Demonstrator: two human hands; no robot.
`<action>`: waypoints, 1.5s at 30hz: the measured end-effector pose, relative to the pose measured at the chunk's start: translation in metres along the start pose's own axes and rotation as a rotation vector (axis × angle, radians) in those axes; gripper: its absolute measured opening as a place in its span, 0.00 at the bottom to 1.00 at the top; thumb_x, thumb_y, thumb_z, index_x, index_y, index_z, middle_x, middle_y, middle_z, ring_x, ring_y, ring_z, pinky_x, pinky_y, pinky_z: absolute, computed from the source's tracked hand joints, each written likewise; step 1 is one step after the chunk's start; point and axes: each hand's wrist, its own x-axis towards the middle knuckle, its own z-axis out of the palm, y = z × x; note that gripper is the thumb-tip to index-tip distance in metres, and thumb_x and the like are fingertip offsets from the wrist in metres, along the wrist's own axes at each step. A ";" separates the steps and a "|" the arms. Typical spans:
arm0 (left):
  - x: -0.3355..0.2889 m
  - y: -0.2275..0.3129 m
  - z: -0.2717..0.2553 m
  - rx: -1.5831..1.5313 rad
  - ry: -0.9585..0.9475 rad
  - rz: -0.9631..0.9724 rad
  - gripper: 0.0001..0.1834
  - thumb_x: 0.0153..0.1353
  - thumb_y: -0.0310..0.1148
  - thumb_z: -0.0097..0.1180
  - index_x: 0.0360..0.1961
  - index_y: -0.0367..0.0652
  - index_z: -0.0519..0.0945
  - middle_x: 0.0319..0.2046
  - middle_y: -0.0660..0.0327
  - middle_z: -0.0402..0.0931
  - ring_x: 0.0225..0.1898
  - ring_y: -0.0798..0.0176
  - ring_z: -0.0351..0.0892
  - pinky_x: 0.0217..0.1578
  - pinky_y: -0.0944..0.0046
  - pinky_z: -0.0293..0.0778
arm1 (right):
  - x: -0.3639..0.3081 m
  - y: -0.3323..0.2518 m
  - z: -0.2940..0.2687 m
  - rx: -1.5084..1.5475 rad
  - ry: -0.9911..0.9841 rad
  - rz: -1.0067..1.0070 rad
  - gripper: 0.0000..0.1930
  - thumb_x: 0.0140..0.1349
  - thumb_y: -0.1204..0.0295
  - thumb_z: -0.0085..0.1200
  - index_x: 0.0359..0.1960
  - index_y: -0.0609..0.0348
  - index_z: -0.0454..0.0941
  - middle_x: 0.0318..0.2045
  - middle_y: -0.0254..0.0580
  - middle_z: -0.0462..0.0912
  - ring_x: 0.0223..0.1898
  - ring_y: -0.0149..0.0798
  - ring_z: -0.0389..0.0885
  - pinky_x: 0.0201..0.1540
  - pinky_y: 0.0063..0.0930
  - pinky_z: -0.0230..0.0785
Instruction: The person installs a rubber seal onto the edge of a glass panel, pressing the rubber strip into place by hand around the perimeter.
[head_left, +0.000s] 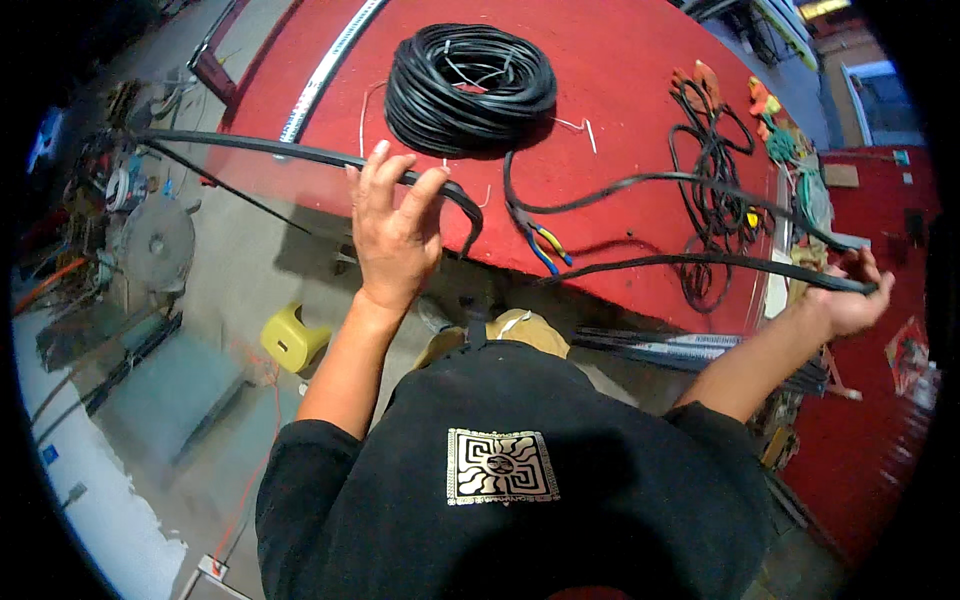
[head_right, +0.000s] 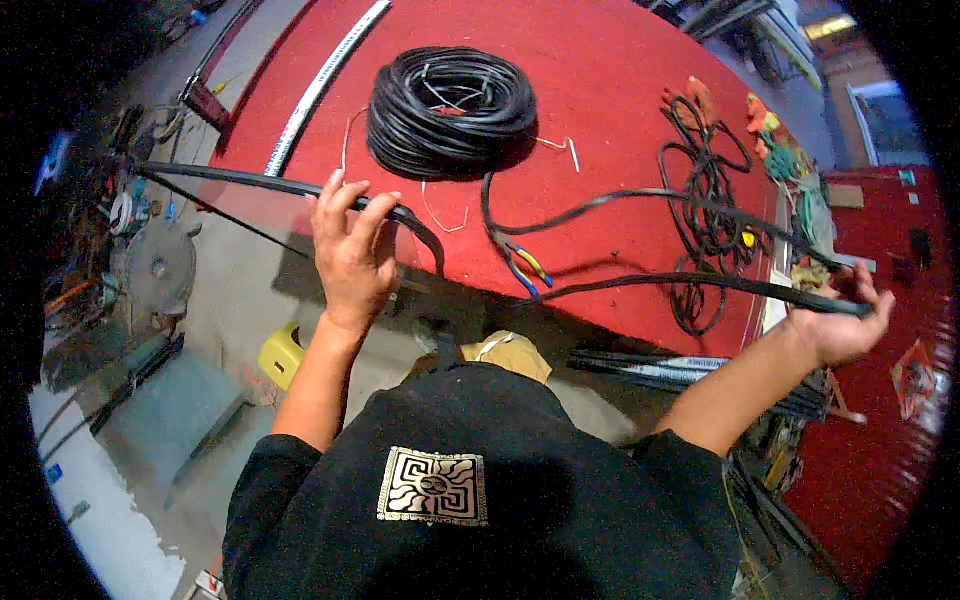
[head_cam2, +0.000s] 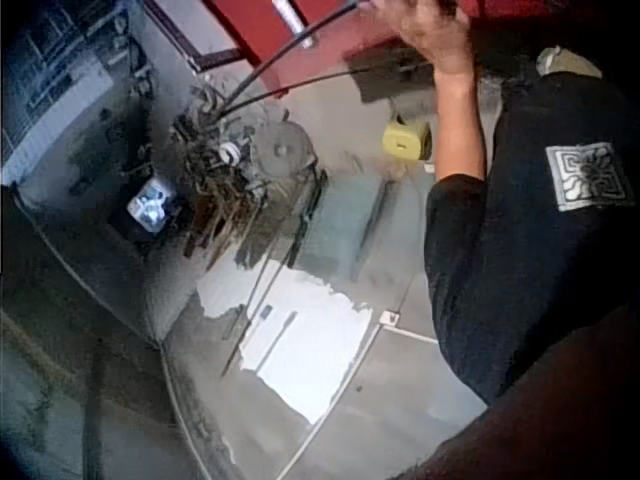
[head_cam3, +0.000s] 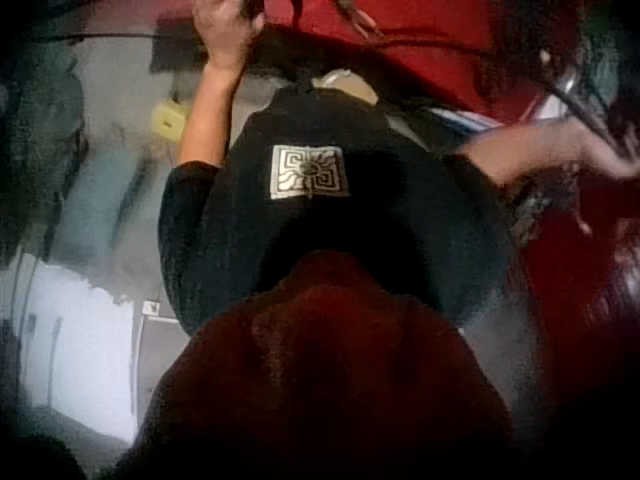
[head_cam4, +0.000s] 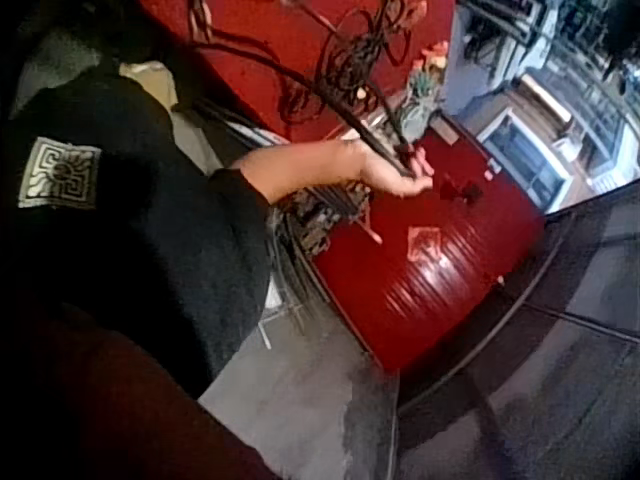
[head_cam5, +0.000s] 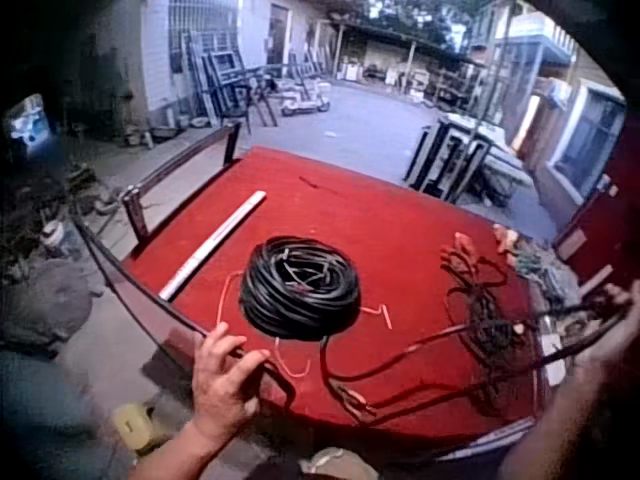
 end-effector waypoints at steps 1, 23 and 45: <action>-0.001 0.000 0.000 0.006 -0.010 -0.006 0.24 0.63 0.24 0.70 0.59 0.57 0.89 0.62 0.56 0.77 0.75 0.38 0.71 0.76 0.32 0.63 | -0.010 0.002 -0.008 -0.058 -0.060 0.103 0.22 0.81 0.56 0.51 0.27 0.52 0.80 0.39 0.47 0.90 0.45 0.46 0.86 0.52 0.46 0.78; 0.000 -0.008 0.008 -0.032 0.077 0.064 0.23 0.63 0.28 0.74 0.58 0.61 0.90 0.61 0.60 0.79 0.74 0.43 0.73 0.74 0.36 0.67 | -0.110 0.275 -0.038 -1.330 -1.059 0.320 0.31 0.75 0.49 0.65 0.67 0.62 0.85 0.62 0.52 0.90 0.64 0.46 0.87 0.65 0.37 0.77; 0.000 0.001 0.007 -0.050 0.051 -0.015 0.23 0.59 0.29 0.76 0.56 0.61 0.90 0.59 0.61 0.79 0.74 0.44 0.73 0.77 0.32 0.62 | -0.362 0.132 0.089 -0.002 -1.437 1.122 0.25 0.88 0.52 0.48 0.52 0.63 0.88 0.39 0.31 0.86 0.43 0.28 0.80 0.55 0.29 0.75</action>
